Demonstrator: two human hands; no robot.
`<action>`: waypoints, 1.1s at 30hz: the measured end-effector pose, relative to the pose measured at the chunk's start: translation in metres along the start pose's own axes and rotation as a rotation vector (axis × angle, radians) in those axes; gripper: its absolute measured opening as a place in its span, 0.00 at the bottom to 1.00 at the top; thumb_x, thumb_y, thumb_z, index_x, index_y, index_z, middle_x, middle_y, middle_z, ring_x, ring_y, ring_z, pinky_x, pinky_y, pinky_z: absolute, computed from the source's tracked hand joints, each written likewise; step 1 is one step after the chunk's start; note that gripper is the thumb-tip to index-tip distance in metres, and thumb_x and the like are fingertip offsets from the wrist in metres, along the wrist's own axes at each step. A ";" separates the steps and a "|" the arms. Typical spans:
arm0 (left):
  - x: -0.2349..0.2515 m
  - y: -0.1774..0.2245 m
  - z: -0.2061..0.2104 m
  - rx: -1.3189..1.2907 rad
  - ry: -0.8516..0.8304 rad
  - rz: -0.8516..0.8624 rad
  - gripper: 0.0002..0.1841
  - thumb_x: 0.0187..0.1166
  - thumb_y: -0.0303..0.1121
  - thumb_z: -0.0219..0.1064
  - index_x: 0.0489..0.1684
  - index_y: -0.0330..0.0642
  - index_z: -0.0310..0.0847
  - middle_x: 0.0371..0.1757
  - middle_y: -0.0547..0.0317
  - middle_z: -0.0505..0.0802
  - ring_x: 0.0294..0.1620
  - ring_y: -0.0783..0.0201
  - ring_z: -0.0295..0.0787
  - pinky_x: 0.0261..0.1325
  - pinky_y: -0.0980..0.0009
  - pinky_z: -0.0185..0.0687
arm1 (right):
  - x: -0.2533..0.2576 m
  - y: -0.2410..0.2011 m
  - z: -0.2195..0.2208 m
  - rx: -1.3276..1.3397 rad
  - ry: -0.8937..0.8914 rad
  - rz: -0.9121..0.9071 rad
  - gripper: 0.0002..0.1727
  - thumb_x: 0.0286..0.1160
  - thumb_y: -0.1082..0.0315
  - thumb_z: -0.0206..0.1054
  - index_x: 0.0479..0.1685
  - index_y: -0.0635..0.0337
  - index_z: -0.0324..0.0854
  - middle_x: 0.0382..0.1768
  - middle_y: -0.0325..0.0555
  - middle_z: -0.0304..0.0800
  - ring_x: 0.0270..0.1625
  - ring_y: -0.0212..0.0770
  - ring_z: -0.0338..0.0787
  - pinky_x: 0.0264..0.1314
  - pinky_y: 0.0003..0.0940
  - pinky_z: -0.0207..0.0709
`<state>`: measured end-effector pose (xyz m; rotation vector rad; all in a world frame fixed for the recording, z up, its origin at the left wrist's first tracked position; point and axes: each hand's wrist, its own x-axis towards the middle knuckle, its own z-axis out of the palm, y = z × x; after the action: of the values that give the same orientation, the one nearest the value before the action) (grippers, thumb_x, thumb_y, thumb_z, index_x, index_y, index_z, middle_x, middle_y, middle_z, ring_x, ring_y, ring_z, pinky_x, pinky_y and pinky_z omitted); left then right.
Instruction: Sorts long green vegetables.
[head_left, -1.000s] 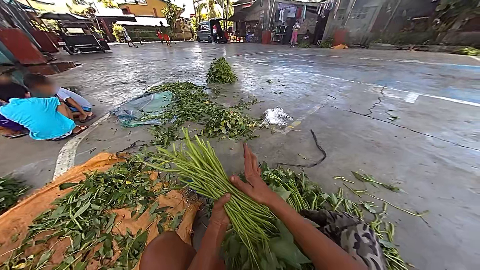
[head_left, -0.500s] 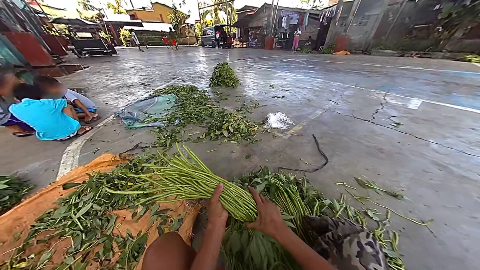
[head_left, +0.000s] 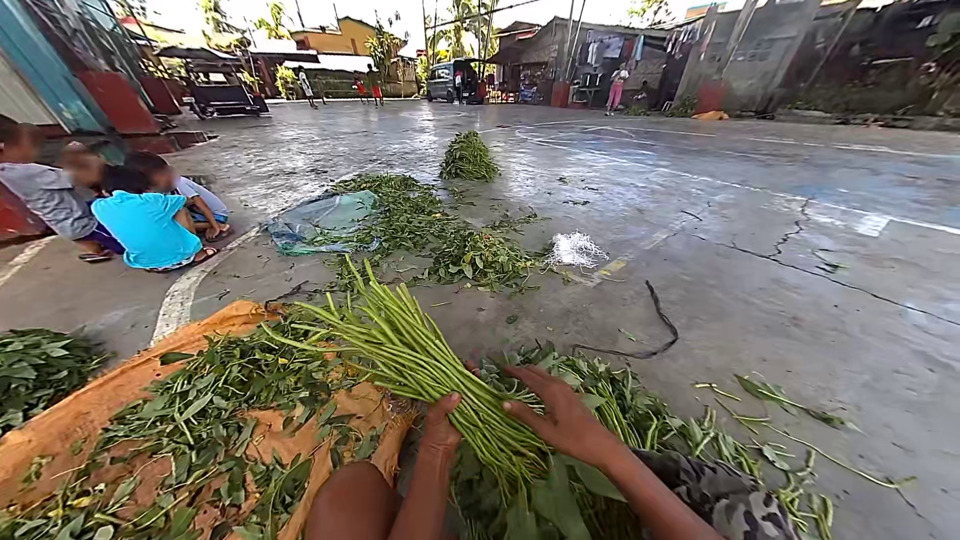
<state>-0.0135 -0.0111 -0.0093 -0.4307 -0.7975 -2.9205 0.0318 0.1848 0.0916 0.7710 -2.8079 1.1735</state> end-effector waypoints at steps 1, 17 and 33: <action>-0.001 0.000 0.000 -0.014 -0.027 -0.010 0.33 0.39 0.38 0.92 0.51 0.41 0.91 0.49 0.52 0.97 0.48 0.60 0.96 0.54 0.63 0.93 | 0.004 -0.001 0.006 0.015 0.027 -0.033 0.30 0.86 0.47 0.60 0.76 0.60 0.80 0.71 0.55 0.85 0.76 0.51 0.82 0.82 0.53 0.69; -0.004 -0.001 -0.010 0.012 -0.095 -0.022 0.35 0.42 0.39 0.92 0.56 0.41 0.90 0.56 0.50 0.96 0.54 0.59 0.95 0.58 0.62 0.92 | 0.015 -0.007 0.013 0.171 -0.036 0.124 0.22 0.81 0.62 0.67 0.71 0.63 0.79 0.56 0.50 0.91 0.59 0.40 0.90 0.67 0.37 0.79; -0.005 -0.002 -0.005 -0.075 -0.217 -0.055 0.30 0.52 0.36 0.88 0.59 0.41 0.90 0.58 0.51 0.95 0.57 0.59 0.95 0.63 0.64 0.89 | 0.023 0.008 0.011 0.967 0.065 0.306 0.03 0.78 0.74 0.67 0.45 0.62 0.81 0.36 0.38 0.91 0.40 0.28 0.89 0.50 0.24 0.83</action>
<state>-0.0103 -0.0120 -0.0163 -0.7548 -0.7365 -2.9981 0.0096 0.1718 0.0821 0.2496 -2.2258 2.5866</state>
